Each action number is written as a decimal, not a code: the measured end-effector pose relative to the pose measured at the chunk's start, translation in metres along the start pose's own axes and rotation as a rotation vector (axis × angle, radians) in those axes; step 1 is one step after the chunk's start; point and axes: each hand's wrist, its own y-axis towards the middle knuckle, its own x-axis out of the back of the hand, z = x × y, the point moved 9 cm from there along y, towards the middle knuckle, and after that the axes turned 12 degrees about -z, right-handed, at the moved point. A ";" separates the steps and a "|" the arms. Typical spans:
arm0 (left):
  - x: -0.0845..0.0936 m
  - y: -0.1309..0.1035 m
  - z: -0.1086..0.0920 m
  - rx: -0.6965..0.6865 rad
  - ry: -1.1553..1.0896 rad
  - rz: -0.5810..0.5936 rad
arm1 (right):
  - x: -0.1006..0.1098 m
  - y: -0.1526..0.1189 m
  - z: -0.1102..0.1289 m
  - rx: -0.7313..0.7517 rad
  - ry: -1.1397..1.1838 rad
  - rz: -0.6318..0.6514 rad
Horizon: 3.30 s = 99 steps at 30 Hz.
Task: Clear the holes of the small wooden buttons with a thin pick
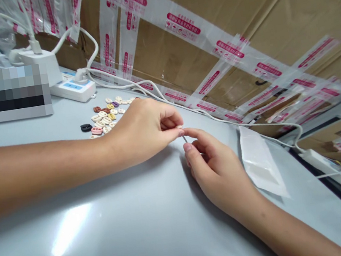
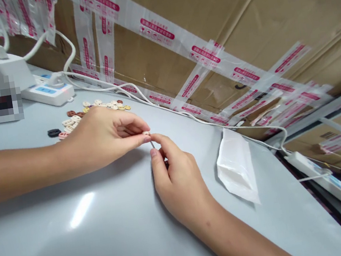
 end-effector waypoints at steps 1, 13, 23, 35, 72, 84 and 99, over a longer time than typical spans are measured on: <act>-0.001 0.000 0.000 0.000 0.011 0.009 | 0.000 0.000 0.001 0.002 -0.016 -0.001; -0.004 -0.004 -0.008 -0.075 0.098 0.018 | 0.000 0.000 -0.005 -0.063 0.003 -0.001; -0.006 -0.004 -0.010 -0.162 0.121 0.021 | -0.003 0.000 -0.010 -0.106 0.135 0.010; -0.008 -0.006 -0.013 -0.210 0.167 0.024 | -0.007 0.000 -0.017 -0.205 0.222 0.021; -0.026 -0.013 0.019 -0.060 0.256 0.355 | 0.024 0.018 -0.020 0.182 -0.691 0.025; -0.034 -0.022 0.003 -0.119 0.114 0.438 | 0.015 0.003 0.023 0.379 -0.079 -0.099; -0.040 -0.027 0.008 -0.202 0.146 0.493 | 0.015 0.010 0.002 0.193 0.022 -0.110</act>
